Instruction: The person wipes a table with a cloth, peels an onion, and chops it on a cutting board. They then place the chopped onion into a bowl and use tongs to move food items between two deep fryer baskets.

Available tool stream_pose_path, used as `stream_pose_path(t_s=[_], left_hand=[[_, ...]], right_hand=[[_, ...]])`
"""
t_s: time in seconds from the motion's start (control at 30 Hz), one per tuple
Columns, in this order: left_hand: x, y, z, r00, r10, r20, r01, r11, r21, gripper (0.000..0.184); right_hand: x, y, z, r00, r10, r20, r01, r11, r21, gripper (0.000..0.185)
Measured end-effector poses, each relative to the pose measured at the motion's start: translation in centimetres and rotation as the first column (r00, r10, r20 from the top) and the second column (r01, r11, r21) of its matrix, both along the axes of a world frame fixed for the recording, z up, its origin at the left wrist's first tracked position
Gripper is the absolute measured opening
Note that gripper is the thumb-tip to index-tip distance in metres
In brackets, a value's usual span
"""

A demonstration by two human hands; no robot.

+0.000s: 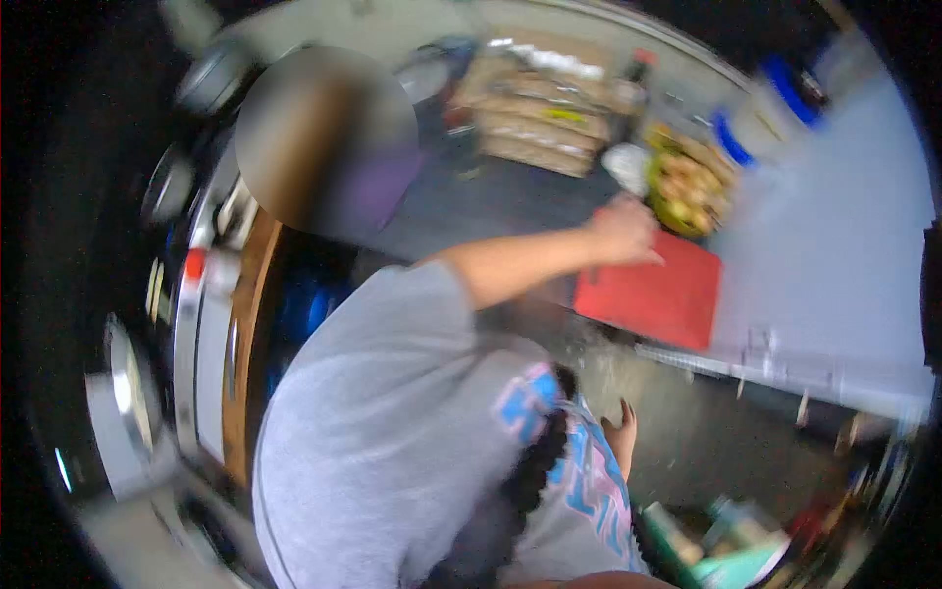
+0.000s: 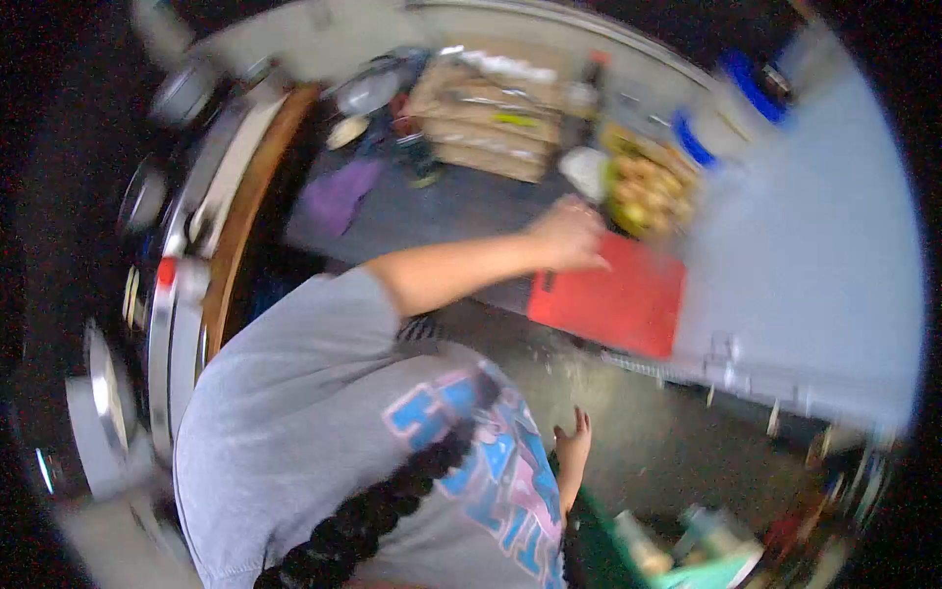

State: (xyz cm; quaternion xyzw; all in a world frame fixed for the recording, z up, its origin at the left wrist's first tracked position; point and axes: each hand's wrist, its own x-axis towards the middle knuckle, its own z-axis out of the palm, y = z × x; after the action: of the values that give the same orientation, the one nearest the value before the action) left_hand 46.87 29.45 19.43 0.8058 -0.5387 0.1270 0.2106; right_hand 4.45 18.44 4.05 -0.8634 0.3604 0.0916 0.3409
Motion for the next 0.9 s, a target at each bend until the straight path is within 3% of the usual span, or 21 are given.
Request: stream_pose_path(t_s=[0.03,0.07,0.1,0.13,0.17,0.23,0.3,0.4,0.43,0.47,0.53,0.6,0.7,0.77,0.83,0.9], left_hand=[[-2.0,-0.1,-0.4,0.989,-0.099,-0.112,0.103,0.994,0.033,0.037],[-3.6,0.9,-0.7,0.976,-0.195,-0.095,0.196,0.981,0.0,0.028],[-5.1,0.7,-3.7,0.953,-0.302,0.025,0.301,0.932,-0.204,0.021],[-6.4,2.2,-4.4,0.942,-0.321,0.093,0.334,0.906,-0.261,0.021],[-6.6,4.5,-5.6,0.958,-0.273,0.083,0.285,0.922,-0.262,0.021],[-7.6,10.5,-8.7,0.922,-0.364,-0.131,0.359,0.931,-0.059,0.02],[-9.2,18.1,-12.3,0.91,-0.274,-0.311,0.26,0.962,-0.086,0.019],[-14.1,30.9,-16.3,0.911,0.031,-0.412,-0.068,0.995,-0.075,0.016],[-16.6,35.2,-16.7,0.857,0.173,-0.486,-0.283,0.946,-0.161,0.018],[-19.2,38.8,-17.4,0.786,0.389,-0.481,-0.471,0.88,-0.058,0.019],[-24.6,45.6,-16.1,0.51,0.707,-0.491,-0.772,0.627,0.101,0.019],[-30.4,50.9,-18.4,0.212,0.863,-0.458,-0.938,0.311,0.154,0.018],[-36.3,59.4,-19.9,-0.13,0.922,-0.364,-0.984,-0.075,0.16,0.017],[-38.0,65.2,-17.7,-0.272,0.92,-0.281,-0.957,-0.229,0.177,0.017],[-37.9,72.4,-17.8,-0.34,0.925,-0.169,-0.937,-0.318,0.146,0.017],[-37.0,79.4,-16.0,-0.393,0.915,-0.094,-0.903,-0.364,0.229,0.02]], right_hand=[[-1.5,-0.1,0.1,0.99,-0.137,0.043,0.13,0.981,0.146,0.065],[-1.2,-0.9,0.2,0.959,-0.279,0.045,0.254,0.922,0.291,0.06],[-0.7,-1.1,0.0,0.973,-0.23,0.035,0.21,0.933,0.292,0.06],[0.2,-1.9,-0.3,0.951,-0.306,0.042,0.273,0.897,0.348,0.056],[1.3,-2.7,-0.6,0.924,-0.381,0.041,0.334,0.852,0.403,0.052],[4.7,-3.6,-2.7,0.943,-0.311,0.12,0.251,0.899,0.36,0.048],[8.4,-3.0,-3.4,0.915,-0.028,0.402,-0.086,0.961,0.262,0.046],[12.6,-2.4,-5.8,0.953,0.011,0.302,-0.095,0.96,0.263,0.049],[14.0,-2.2,-6.6,0.966,0.046,0.255,-0.109,0.965,0.239,0.05],[15.2,-2.2,-8.3,0.924,0.241,0.296,-0.271,0.96,0.064,0.05],[16.0,-0.1,-9.1,0.769,0.497,0.402,-0.466,0.867,-0.179,0.038],[15.9,3.8,-8.1,0.552,0.647,0.525,-0.586,0.75,-0.307,0.029],[14.5,11.9,-7.0,0.639,0.495,0.589,-0.663,0.743,0.095,0.029],[12.6,19.0,-2.6,0.573,0.579,0.58,-0.721,0.693,0.02,0.028],[11.9,23.8,-1.1,0.587,0.628,0.511,-0.737,0.675,0.018,0.028],[11.7,29.3,0.2,0.652,0.638,0.411,-0.741,0.652,0.162,0.028]])
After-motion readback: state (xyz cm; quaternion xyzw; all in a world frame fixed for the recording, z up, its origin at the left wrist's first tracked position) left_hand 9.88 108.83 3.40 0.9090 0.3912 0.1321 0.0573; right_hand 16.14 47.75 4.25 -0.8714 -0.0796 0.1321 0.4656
